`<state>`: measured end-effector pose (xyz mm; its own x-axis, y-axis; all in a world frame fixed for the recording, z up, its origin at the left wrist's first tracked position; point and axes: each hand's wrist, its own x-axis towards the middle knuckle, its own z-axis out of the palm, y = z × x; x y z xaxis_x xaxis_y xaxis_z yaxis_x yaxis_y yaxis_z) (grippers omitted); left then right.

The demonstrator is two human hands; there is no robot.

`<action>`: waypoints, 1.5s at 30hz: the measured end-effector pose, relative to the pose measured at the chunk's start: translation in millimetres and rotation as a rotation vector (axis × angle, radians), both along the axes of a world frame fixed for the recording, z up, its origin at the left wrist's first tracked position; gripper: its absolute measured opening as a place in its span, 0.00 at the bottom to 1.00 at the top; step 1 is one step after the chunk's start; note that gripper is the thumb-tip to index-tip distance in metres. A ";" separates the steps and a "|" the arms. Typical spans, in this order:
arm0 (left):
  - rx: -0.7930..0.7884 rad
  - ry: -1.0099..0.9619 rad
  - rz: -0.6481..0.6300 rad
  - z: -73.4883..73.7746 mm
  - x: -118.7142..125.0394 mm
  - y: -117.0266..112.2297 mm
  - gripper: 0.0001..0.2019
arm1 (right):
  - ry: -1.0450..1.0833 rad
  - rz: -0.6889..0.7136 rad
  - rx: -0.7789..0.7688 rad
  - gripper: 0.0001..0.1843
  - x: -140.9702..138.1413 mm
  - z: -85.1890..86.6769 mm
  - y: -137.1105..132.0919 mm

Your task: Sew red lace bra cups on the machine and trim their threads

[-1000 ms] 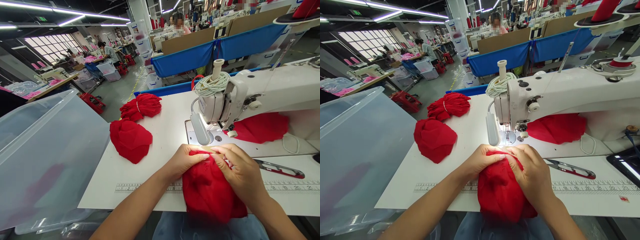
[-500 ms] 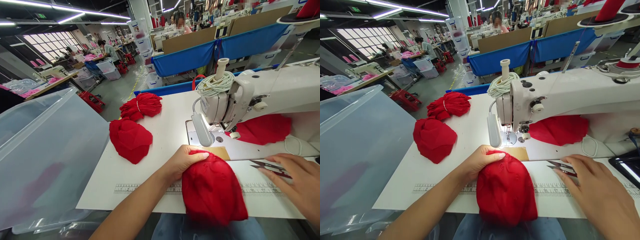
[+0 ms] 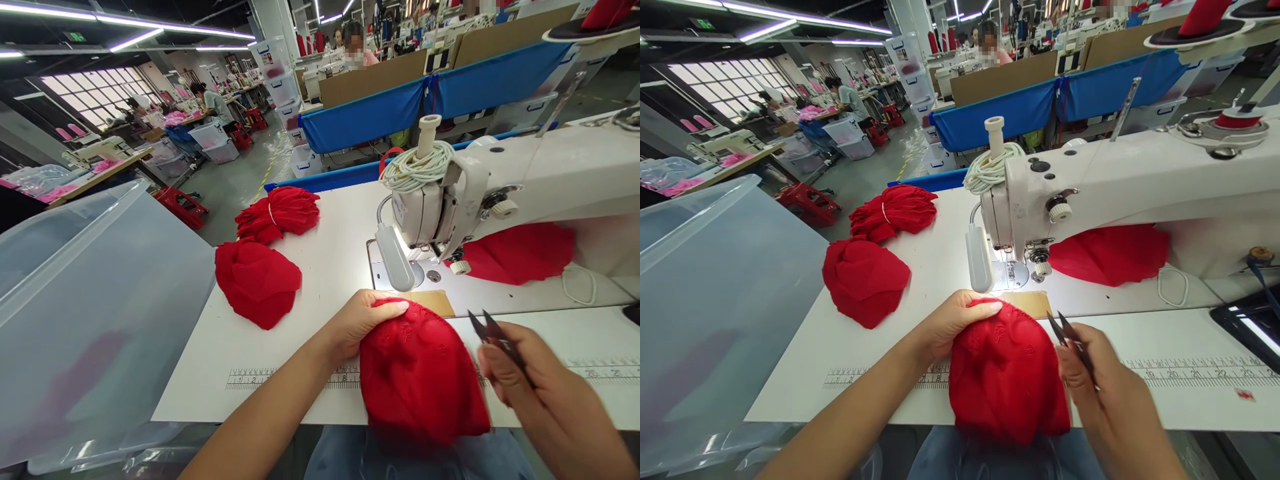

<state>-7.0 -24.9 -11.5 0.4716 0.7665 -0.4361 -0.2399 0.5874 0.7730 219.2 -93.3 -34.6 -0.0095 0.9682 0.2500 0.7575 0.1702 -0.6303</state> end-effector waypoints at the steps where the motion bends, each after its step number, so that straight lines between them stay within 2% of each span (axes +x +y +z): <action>1: 0.001 -0.003 -0.005 0.3 0.0 0.0 0.13 | 0.027 0.060 -0.006 0.18 -10.0 4.2 1.1; 3: 0.010 -0.011 -0.018 0.7 -0.1 0.0 0.12 | 0.027 0.125 0.028 0.20 -26.0 7.7 4.2; 6: 0.027 -0.020 -0.023 0.8 0.2 -0.2 0.13 | -0.127 0.052 0.155 0.22 -38.4 2.1 6.8; 10: 0.032 -0.024 -0.022 0.6 1.5 -1.1 0.13 | -0.343 0.001 0.330 0.22 -42.0 -8.4 4.8; 17: 0.024 0.010 -0.022 2.0 2.4 -2.1 0.14 | -0.405 -0.021 0.431 0.23 -47.4 -4.4 5.9; 23: 0.020 0.010 -0.025 1.6 3.2 -2.6 0.15 | -0.401 -0.018 0.410 0.23 -47.3 -6.3 6.6; 30: 0.068 -0.012 -0.026 2.2 3.2 -3.1 0.14 | -0.264 -0.024 0.344 0.23 -49.1 -5.0 9.5; 34: 0.080 -0.010 -0.023 1.7 2.6 -3.6 0.14 | -0.195 -0.059 0.299 0.23 -46.1 -10.0 6.5; 41: 0.054 0.033 -0.011 4.2 3.3 -3.3 0.16 | -0.273 -0.076 0.195 0.23 -42.4 -18.8 -4.4; 45: 0.042 0.030 -0.004 4.3 4.3 -3.5 0.16 | -0.290 -0.081 0.246 0.23 -44.3 -19.3 -2.9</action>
